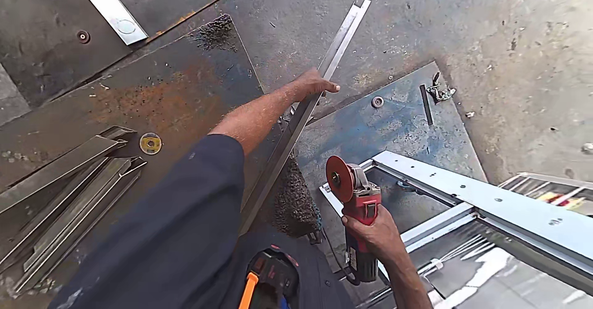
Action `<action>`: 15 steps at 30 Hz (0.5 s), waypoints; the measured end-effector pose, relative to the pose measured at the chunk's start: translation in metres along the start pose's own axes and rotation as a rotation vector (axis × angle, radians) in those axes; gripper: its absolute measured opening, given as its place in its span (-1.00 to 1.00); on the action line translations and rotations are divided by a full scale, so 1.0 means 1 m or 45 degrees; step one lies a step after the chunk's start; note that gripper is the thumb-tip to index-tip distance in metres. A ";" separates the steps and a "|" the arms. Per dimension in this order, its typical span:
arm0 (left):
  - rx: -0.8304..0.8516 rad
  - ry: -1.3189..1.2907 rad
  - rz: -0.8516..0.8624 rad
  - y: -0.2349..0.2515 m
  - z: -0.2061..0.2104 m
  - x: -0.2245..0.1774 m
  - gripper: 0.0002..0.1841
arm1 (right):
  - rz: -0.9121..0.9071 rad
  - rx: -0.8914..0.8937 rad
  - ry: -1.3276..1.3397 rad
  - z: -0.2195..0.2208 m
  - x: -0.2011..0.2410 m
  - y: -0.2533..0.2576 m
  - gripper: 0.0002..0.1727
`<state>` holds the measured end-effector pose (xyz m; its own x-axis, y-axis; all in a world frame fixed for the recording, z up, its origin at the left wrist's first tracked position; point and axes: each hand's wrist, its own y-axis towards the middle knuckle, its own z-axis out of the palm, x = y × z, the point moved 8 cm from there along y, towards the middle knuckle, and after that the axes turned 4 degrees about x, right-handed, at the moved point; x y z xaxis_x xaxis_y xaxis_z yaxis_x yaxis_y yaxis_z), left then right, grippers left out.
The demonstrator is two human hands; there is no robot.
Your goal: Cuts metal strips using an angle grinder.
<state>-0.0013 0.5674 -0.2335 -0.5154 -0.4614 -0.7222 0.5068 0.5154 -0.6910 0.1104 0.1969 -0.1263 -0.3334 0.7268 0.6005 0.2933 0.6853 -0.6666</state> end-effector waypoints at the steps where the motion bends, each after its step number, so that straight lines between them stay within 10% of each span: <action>1: 0.009 -0.101 -0.008 0.006 0.005 0.002 -0.20 | 0.006 0.014 -0.019 0.004 0.006 0.005 -0.23; 15: -0.016 -0.169 0.078 0.035 -0.009 -0.023 -0.33 | -0.024 0.124 -0.122 0.035 0.057 0.072 -0.20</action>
<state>0.0223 0.6022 -0.2405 -0.3872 -0.5197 -0.7616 0.5254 0.5544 -0.6455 0.0810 0.2855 -0.1556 -0.4236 0.7031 0.5711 0.1992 0.6874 -0.6984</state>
